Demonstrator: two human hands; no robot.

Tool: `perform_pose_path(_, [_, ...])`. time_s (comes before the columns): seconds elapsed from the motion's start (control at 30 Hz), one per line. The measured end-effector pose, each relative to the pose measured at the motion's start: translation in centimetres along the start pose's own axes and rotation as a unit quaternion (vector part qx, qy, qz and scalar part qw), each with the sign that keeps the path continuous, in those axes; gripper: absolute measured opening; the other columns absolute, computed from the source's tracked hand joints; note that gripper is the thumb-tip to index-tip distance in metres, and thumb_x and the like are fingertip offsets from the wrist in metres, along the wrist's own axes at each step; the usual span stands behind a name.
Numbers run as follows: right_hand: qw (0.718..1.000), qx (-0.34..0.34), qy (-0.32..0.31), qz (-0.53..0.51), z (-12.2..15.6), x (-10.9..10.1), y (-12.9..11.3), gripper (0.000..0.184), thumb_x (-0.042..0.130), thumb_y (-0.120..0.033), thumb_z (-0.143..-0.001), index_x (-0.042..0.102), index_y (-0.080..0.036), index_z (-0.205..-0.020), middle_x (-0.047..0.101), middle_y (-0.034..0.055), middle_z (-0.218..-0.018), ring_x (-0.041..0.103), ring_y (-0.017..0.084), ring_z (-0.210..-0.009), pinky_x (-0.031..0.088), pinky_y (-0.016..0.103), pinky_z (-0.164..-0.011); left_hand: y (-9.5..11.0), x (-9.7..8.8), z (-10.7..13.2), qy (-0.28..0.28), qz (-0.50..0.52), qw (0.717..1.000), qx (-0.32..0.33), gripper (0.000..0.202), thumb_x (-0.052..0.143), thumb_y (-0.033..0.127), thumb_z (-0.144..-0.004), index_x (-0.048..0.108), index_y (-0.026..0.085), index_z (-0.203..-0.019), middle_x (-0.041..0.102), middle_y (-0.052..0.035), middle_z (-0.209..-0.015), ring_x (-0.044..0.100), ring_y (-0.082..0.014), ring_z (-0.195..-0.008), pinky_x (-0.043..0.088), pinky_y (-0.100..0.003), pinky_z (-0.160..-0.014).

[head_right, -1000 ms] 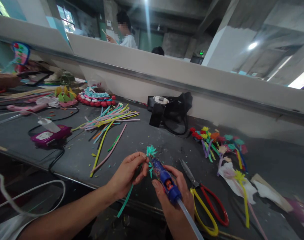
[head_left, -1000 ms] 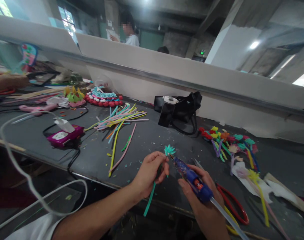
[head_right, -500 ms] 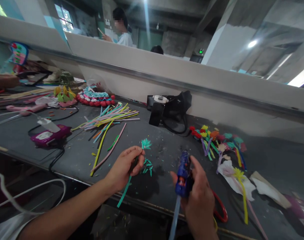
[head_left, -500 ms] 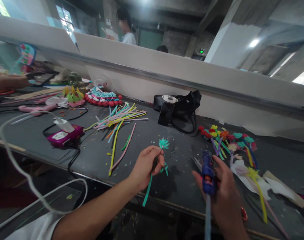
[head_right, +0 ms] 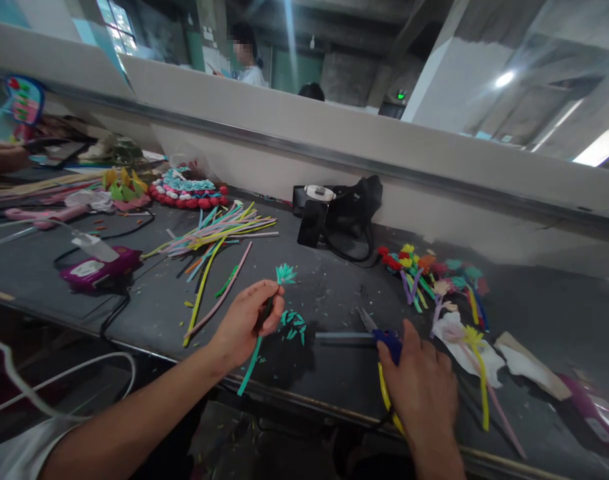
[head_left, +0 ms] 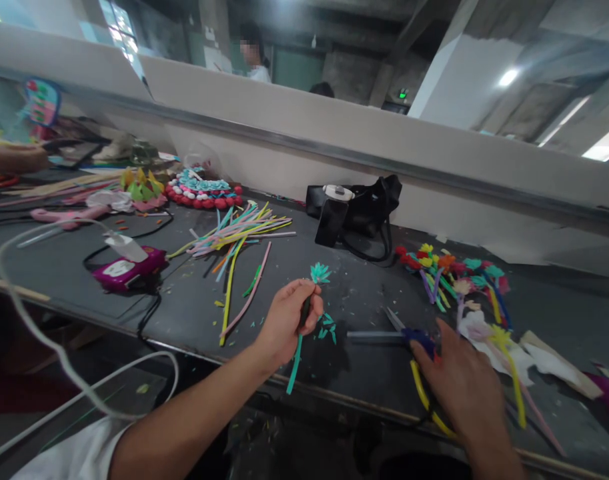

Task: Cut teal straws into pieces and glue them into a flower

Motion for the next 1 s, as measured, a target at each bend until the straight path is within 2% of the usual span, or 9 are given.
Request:
perform_pose_path(0.07, [0.991,-0.068,0.085,-0.074,0.5,-1.7,-3.3,0.048,0.044,-0.046,-0.090,0.058,-0.012,-0.122,0.068,0.0153,-0.101,0.060,0.030,-0.094,0.044,0.042,-0.083,-0.3,0.1,0.1,0.000,-0.003,1.000,-0.003,0.014,0.054,0.030,-0.083,0.052,0.017,-0.078,0.053,0.0046,-0.051,0.033,-0.0053,-0.033,0.019,-0.018,-0.033])
perform_pose_path(0.1, [0.980,-0.120,0.094,-0.129,0.7,-2.1,-5.3,0.041,0.046,-0.044,-0.091,0.062,-0.015,-0.115,0.068,0.0124,-0.100,0.060,0.027,-0.093,0.043,0.040,-0.085,-0.4,0.2,0.2,-0.002,-0.005,1.000,-0.005,0.014,0.054,0.030,-0.083,0.052,0.017,-0.078,0.053,0.0046,-0.051,0.033,-0.0052,-0.033,0.019,-0.018,-0.033])
perform_pose_path(0.2, [0.957,-0.204,0.041,-0.204,1.4,-2.1,-10.2,0.021,0.055,-0.036,-0.089,0.069,-0.024,-0.099,0.067,0.0051,-0.092,0.056,0.022,-0.089,0.041,0.035,-0.083,-0.9,0.4,0.3,-0.007,-0.005,1.000,-0.014,0.014,0.054,0.030,-0.082,0.052,0.017,-0.077,0.052,0.0050,-0.051,0.032,-0.0050,-0.032,0.019,-0.018,-0.032])
perform_pose_path(0.33, [0.966,-0.212,-0.022,-0.148,1.8,-1.5,-13.5,0.008,0.065,-0.029,-0.083,0.072,-0.027,-0.087,0.065,0.0038,-0.084,0.052,0.023,-0.086,0.035,0.036,-0.076,-1.1,0.4,0.4,-0.005,-0.007,1.000,-0.018,0.014,0.055,0.030,-0.081,0.053,0.017,-0.078,0.052,0.0050,-0.052,0.032,-0.0048,-0.033,0.020,-0.018,-0.032])
perform_pose_path(0.43, [0.968,-0.222,-0.029,-0.111,1.9,-1.3,-14.4,0.009,0.063,-0.025,-0.083,0.070,-0.024,-0.079,0.063,0.0058,-0.079,0.051,0.024,-0.082,0.033,0.037,-0.071,-1.2,0.5,0.4,-0.012,-0.002,1.000,-0.021,0.014,0.055,0.031,-0.082,0.053,0.017,-0.079,0.053,0.0050,-0.052,0.033,-0.0047,-0.033,0.020,-0.018,-0.033])
perform_pose_path(0.6, [0.964,-0.237,-0.023,-0.118,2.2,-0.9,-15.1,0.015,0.055,-0.013,-0.082,0.062,-0.020,-0.071,0.059,0.0059,-0.076,0.051,0.022,-0.079,0.037,0.035,-0.070,-1.5,0.7,0.6,-0.023,0.000,0.999,-0.034,0.015,0.055,0.032,-0.081,0.053,0.017,-0.078,0.053,0.0052,-0.051,0.033,-0.0045,-0.032,0.019,-0.018,-0.033])
perform_pose_path(0.7, [0.958,-0.218,-0.008,-0.186,2.2,-1.7,-14.8,0.010,0.055,-0.012,-0.078,0.057,-0.020,-0.072,0.059,0.0035,-0.078,0.052,0.020,-0.080,0.040,0.031,-0.073,-1.6,0.8,0.8,-0.026,-0.008,0.999,-0.038,0.016,0.054,0.032,-0.082,0.053,0.017,-0.078,0.053,0.0053,-0.051,0.032,-0.0042,-0.033,0.018,-0.018,-0.034])
perform_pose_path(0.83, [0.926,-0.161,-0.003,-0.343,2.1,-3.2,-13.7,0.008,0.049,-0.016,-0.082,0.053,-0.021,-0.078,0.059,-0.0010,-0.074,0.056,0.014,-0.069,0.041,0.024,-0.065,-1.9,0.9,0.9,-0.021,-0.038,0.997,-0.056,0.016,0.053,0.033,-0.083,0.054,0.018,-0.078,0.052,0.0053,-0.053,0.034,-0.0044,-0.034,0.019,-0.018,-0.034])
perform_pose_path(1.0, [0.913,-0.140,-0.005,-0.382,2.3,-4.0,-13.5,0.009,0.050,-0.019,-0.081,0.053,-0.022,-0.074,0.054,-0.0066,-0.059,0.050,0.008,-0.049,0.038,0.020,-0.054,-2.7,1.2,1.2,-0.014,-0.076,0.994,-0.076,0.021,0.056,0.038,-0.082,0.057,0.017,-0.079,0.052,0.0053,-0.059,0.036,-0.0034,-0.036,0.020,-0.018,-0.035])
Point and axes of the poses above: each hand's wrist, its own z-axis away from the middle knuckle, its own x-axis out of the palm, y = z × x, the point moved 6 cm from there along -z, towards the middle knuckle
